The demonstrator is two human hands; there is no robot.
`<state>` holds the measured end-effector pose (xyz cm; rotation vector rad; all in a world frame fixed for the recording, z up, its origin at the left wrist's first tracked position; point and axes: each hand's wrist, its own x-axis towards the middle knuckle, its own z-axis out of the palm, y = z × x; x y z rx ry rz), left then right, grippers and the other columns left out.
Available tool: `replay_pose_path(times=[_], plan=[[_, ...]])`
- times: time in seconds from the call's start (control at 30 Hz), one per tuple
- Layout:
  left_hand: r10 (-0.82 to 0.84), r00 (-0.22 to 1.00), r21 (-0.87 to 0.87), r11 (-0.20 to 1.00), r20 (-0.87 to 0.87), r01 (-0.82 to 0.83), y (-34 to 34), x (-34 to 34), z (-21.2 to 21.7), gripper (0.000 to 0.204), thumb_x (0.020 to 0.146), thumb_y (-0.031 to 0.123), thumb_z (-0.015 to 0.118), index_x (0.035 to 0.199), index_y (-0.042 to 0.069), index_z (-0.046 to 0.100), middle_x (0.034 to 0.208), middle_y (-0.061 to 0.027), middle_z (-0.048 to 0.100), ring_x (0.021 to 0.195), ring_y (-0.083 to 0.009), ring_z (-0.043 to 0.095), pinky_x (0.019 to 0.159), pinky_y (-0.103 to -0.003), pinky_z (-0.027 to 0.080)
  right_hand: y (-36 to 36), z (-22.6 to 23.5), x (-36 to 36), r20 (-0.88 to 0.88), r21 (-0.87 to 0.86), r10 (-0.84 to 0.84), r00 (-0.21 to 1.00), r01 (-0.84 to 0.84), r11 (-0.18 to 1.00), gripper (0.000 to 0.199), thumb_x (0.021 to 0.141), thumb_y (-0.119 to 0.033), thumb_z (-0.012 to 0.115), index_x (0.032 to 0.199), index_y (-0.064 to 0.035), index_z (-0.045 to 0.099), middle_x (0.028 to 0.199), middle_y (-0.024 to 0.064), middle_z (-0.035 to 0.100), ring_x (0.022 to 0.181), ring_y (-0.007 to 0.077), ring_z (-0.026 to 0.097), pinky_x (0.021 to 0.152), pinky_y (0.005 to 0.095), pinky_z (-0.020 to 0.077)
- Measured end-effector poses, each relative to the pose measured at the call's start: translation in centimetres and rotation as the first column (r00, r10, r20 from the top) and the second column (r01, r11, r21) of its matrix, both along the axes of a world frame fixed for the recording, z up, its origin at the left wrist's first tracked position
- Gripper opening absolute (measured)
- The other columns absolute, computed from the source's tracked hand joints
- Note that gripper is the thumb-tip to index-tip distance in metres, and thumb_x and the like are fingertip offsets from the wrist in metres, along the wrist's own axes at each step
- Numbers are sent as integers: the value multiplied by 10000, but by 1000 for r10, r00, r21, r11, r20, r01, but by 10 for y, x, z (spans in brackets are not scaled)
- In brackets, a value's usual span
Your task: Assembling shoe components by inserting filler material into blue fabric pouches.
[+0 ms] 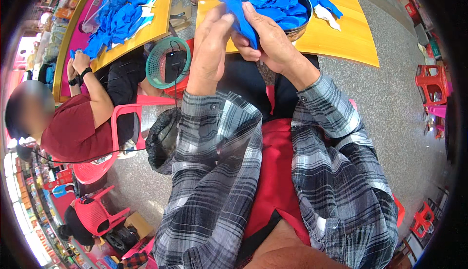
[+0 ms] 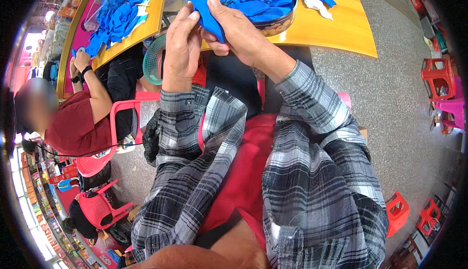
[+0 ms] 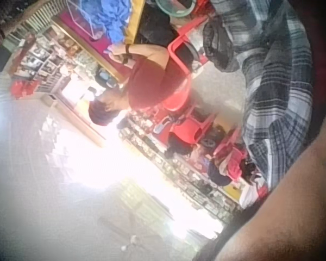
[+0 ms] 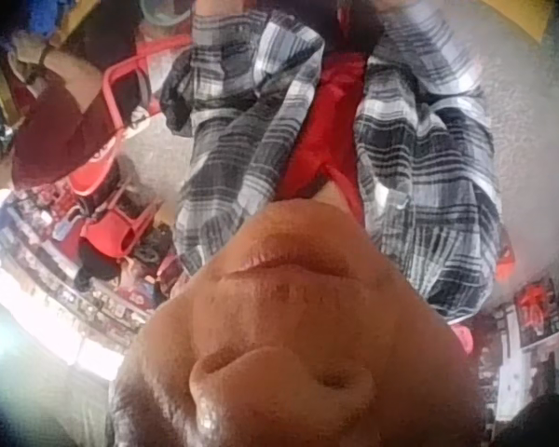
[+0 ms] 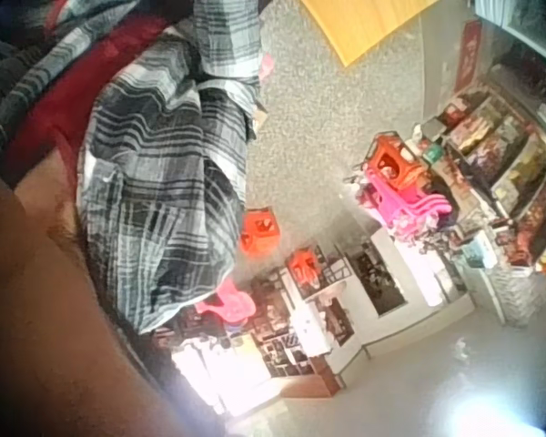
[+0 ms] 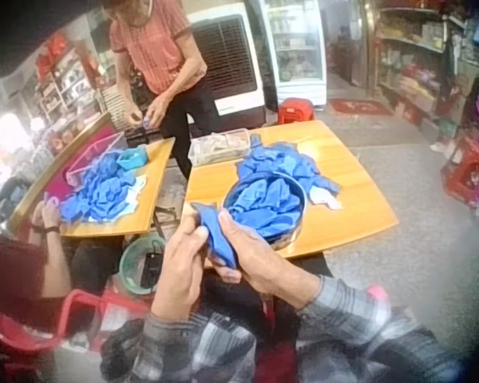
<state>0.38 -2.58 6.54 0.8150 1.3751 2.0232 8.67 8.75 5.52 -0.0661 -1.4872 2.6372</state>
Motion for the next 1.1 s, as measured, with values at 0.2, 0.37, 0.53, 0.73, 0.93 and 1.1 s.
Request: replay_pose_path(times=[0.2,0.37,0.53,0.73,0.93,1.1], plan=[[33,997,75,996,65,-38,8,6,-5,366,899,90,563,1236,-35,496,985,-72,609,738,-125,592,699,-256,496,-8,-10,1,-43,130,-95,995,100,987,532,997,-543,315,827,-75,503,614,15,471,447,72,400,398,208,295],[320,937,210,934,-141,-287,21,17,-13,413,852,-25,584,1247,4,466,986,-88,598,844,-117,584,708,-217,482,4,-19,2,43,170,-29,999,22,985,547,982,-577,321,847,-82,511,607,14,474,448,66,403,383,209,288],[404,894,127,914,-193,-385,14,-3,-25,377,848,-47,572,1198,3,441,1029,-97,561,908,-129,561,805,-245,475,-12,-20,2,-47,296,-337,940,335,894,523,950,-518,491,963,-3,580,713,46,552,504,113,520,425,239,401],[241,958,174,948,157,-267,3,-7,-22,208,875,16,580,1064,34,496,1064,-105,582,930,-175,594,812,-330,520,1,-26,0,-442,649,-397,805,592,477,337,881,-255,664,1090,2,603,838,150,644,689,236,646,603,309,484],[191,976,195,958,109,-209,-11,0,-26,131,926,114,611,1026,51,554,1015,-67,620,946,-167,611,873,-368,506,19,-13,-2,-632,676,-304,713,699,233,242,932,-233,592,989,-6,652,821,125,636,713,238,622,633,320,468],[305,939,384,857,159,-343,-4,1,-28,88,912,86,626,944,34,563,958,-60,629,897,-143,596,886,-302,473,15,2,-5,-608,626,-299,735,676,388,244,948,-225,571,957,5,652,778,68,606,700,166,584,644,292,452]])
